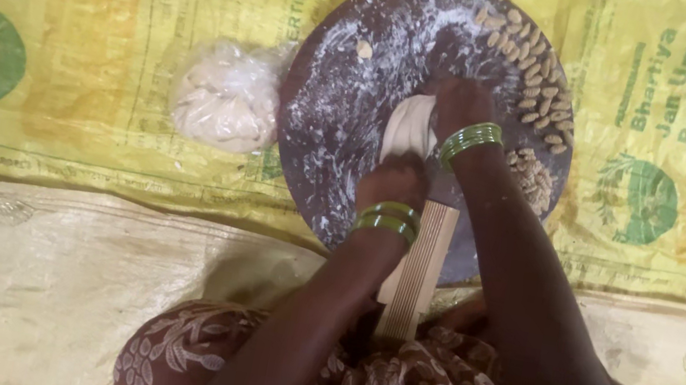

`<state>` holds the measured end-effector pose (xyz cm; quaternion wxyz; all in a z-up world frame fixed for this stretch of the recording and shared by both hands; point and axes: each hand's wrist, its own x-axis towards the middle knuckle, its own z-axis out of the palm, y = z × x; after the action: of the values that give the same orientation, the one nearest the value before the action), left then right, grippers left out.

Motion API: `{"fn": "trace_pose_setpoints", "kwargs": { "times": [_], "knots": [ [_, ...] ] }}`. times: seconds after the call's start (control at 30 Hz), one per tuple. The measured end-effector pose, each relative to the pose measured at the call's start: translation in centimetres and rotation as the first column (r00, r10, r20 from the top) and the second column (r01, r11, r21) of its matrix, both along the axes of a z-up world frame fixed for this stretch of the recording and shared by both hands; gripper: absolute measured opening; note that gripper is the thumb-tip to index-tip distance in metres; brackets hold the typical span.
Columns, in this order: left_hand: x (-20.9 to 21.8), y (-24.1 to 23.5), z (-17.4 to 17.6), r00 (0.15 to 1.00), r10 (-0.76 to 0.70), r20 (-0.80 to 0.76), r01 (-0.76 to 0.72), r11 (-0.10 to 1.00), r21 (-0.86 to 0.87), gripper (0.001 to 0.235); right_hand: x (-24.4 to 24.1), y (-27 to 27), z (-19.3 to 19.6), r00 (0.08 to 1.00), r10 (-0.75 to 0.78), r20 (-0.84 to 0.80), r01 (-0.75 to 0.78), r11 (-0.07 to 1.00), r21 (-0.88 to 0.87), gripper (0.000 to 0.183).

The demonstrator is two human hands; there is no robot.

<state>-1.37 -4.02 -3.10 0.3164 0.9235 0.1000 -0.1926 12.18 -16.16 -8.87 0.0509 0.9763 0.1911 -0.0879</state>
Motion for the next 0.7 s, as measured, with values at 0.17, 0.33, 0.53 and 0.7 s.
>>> {"fn": "trace_pose_setpoints", "kwargs": {
  "times": [0.17, 0.33, 0.53, 0.7],
  "knots": [
    [-0.5, 0.6, 0.1, 0.998, -0.041, -0.048, 0.044, 0.998, 0.055, 0.021, -1.9, -0.2, 0.9, 0.985, -0.174, 0.003, 0.157, 0.894, 0.420, 0.020],
    [0.2, 2.5, 0.8, 0.976, -0.159, -0.146, 0.168, 0.985, 0.051, 0.024, -7.3, -1.3, 3.7, 0.975, 0.087, 0.206, -0.149, 0.939, 0.311, 0.022],
    [1.3, 3.4, 3.3, 0.962, -0.145, -0.232, 0.150, 0.989, 0.002, 0.036, -9.8, 1.3, 9.9, 0.988, -0.133, -0.082, 0.155, 0.912, 0.380, 0.054],
    [1.4, 4.0, 2.3, 0.957, -0.107, -0.269, 0.095, 0.994, -0.058, 0.035, -8.8, 4.5, 10.3, 0.976, -0.214, -0.030, 0.211, 0.919, 0.334, 0.067]
  ]
}}
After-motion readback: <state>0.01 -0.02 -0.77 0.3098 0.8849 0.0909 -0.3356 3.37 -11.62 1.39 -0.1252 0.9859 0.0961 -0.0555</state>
